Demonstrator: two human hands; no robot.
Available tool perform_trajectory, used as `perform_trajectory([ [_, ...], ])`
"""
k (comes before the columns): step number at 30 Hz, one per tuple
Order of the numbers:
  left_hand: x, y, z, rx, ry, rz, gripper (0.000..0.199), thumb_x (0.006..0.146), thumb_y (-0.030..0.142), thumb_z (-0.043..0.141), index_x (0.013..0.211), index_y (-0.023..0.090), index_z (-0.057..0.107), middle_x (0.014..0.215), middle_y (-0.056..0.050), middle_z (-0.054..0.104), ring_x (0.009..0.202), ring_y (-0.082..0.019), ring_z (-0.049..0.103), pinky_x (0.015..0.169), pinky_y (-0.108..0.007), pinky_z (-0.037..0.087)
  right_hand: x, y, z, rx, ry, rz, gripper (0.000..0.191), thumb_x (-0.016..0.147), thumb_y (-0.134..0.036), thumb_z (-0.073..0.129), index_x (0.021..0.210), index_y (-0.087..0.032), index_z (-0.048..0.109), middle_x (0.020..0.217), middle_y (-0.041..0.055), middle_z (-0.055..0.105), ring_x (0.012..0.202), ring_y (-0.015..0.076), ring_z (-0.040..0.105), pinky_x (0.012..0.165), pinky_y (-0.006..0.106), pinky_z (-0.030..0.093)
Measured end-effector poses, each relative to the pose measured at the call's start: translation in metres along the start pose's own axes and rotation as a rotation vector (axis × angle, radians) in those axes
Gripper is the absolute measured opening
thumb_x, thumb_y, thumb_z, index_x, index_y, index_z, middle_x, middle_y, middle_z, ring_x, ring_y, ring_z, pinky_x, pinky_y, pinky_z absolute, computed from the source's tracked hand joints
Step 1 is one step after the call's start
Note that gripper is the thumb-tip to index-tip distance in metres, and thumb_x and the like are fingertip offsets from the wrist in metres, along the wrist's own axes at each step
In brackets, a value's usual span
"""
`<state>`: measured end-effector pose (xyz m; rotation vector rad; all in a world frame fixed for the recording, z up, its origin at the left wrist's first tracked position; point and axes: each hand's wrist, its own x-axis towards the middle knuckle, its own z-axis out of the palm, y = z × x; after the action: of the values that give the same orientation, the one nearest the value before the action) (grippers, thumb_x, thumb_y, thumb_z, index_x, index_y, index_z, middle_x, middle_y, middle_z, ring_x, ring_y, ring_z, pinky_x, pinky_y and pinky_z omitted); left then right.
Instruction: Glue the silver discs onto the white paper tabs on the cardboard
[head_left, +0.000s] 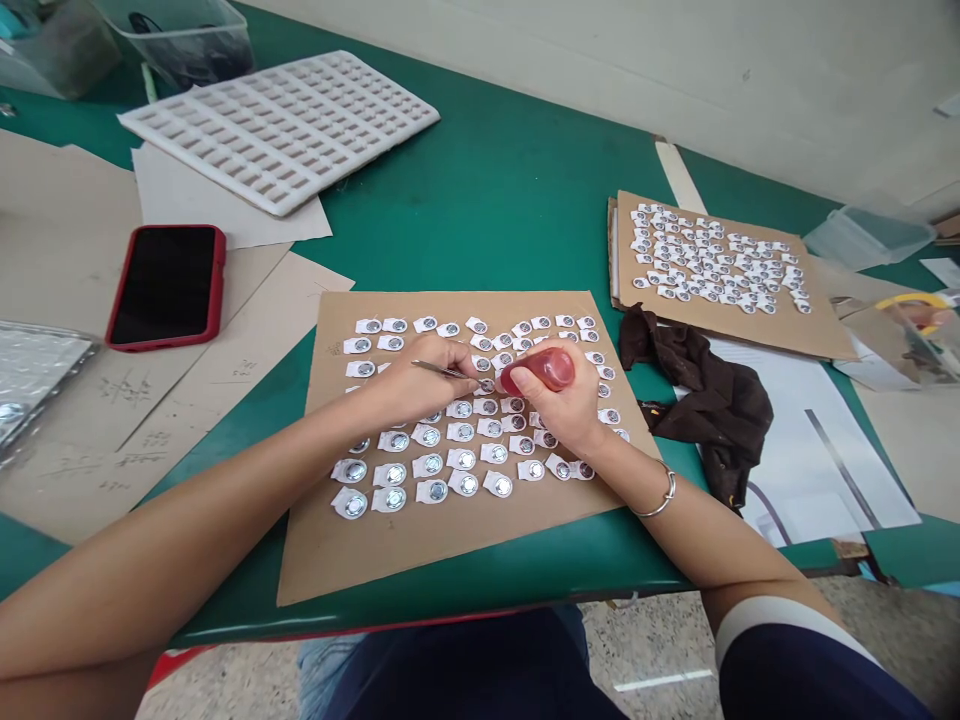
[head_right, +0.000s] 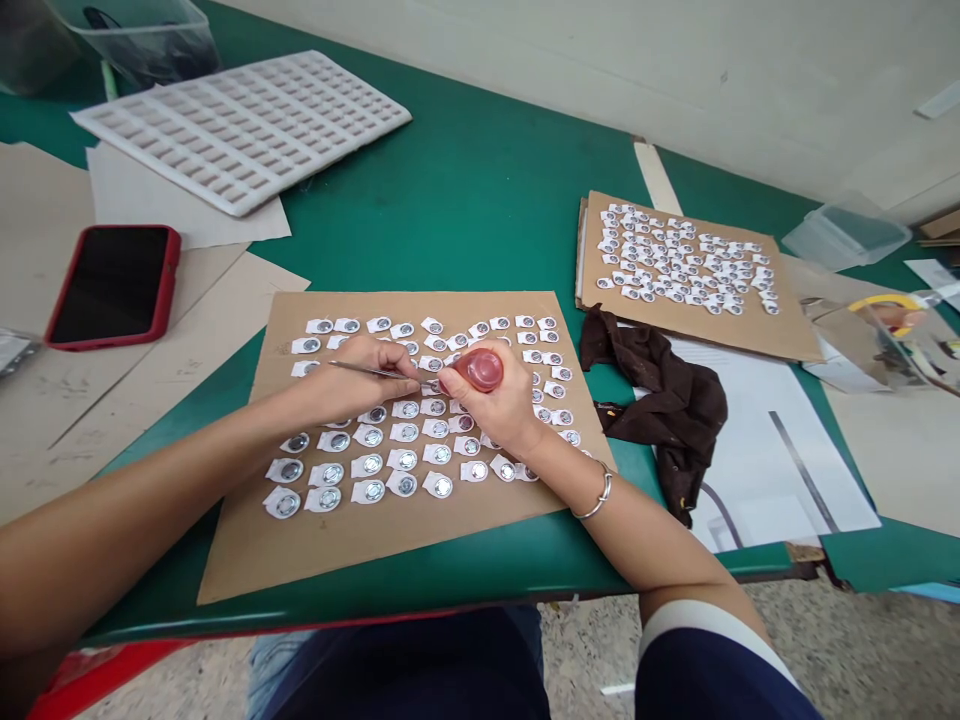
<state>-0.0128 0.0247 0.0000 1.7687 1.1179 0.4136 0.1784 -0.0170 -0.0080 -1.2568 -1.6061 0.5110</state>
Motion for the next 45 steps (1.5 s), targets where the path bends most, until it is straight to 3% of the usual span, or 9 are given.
perform_trajectory([
  [4,0.000,0.003,-0.002,-0.017,0.012,-0.037,0.014,0.069,0.031,0.060,0.071,0.018,0.064,0.064,-0.002,0.063,0.055,-0.012,0.053,0.048,-0.024,0.038,0.004,0.001,-0.005,0.026,0.072,0.050,0.027,0.068,-0.038,0.069,0.083,-0.021,0.054,0.077,0.0000,0.060,0.070,0.0145,0.059,0.068,0.033,0.050],
  [6,-0.002,0.009,-0.006,-0.020,0.029,-0.061,0.015,0.069,0.032,0.060,0.073,0.018,0.065,0.065,-0.002,0.064,0.054,-0.012,0.053,0.046,-0.024,0.037,0.010,0.001,-0.011,0.109,0.137,0.127,0.027,0.070,-0.041,0.065,0.082,-0.021,0.052,0.073,-0.0005,0.058,0.063,0.0139,0.060,0.057,0.030,0.049],
  [9,-0.009,0.022,-0.011,-0.013,0.064,-0.029,0.016,0.070,0.031,0.061,0.076,0.017,0.066,0.070,-0.003,0.065,0.058,-0.012,0.055,0.048,-0.023,0.038,0.021,-0.001,-0.020,0.288,0.186,0.225,0.026,0.076,-0.046,0.057,0.078,-0.021,0.048,0.062,-0.0029,0.052,0.048,0.0119,0.057,0.036,0.022,0.039],
  [11,-0.016,0.029,-0.010,0.003,0.051,0.010,0.015,0.070,0.030,0.060,0.077,0.017,0.066,0.075,-0.003,0.066,0.063,-0.013,0.057,0.053,-0.024,0.041,0.026,-0.002,-0.023,0.375,0.214,0.240,0.027,0.076,-0.047,0.056,0.076,-0.022,0.046,0.058,-0.0039,0.050,0.044,0.0115,0.056,0.031,0.020,0.034],
  [15,-0.031,0.027,0.004,0.050,0.028,-0.030,0.016,0.074,0.030,0.056,0.079,0.017,0.065,0.075,-0.003,0.066,0.065,-0.013,0.058,0.055,-0.024,0.042,0.028,-0.004,-0.022,0.414,0.233,0.258,0.029,0.073,-0.048,0.059,0.073,-0.021,0.048,0.059,-0.0042,0.049,0.043,0.0101,0.055,0.030,0.019,0.034],
  [20,-0.038,0.018,0.018,0.104,0.095,-0.056,0.016,0.075,0.029,0.057,0.081,0.018,0.066,0.079,-0.003,0.067,0.069,-0.015,0.060,0.056,-0.024,0.044,0.027,-0.006,-0.017,0.432,0.175,0.264,0.029,0.074,-0.048,0.059,0.071,-0.022,0.045,0.055,-0.0035,0.052,0.044,0.0122,0.058,0.030,0.020,0.032],
  [45,-0.033,0.002,0.025,0.144,0.148,0.129,0.014,0.078,0.028,0.057,0.082,0.017,0.065,0.077,-0.003,0.067,0.070,-0.014,0.060,0.062,-0.025,0.047,0.025,-0.007,-0.017,0.356,0.157,0.251,0.028,0.076,-0.047,0.057,0.073,-0.022,0.045,0.054,-0.0032,0.052,0.045,0.0134,0.059,0.031,0.021,0.034],
])
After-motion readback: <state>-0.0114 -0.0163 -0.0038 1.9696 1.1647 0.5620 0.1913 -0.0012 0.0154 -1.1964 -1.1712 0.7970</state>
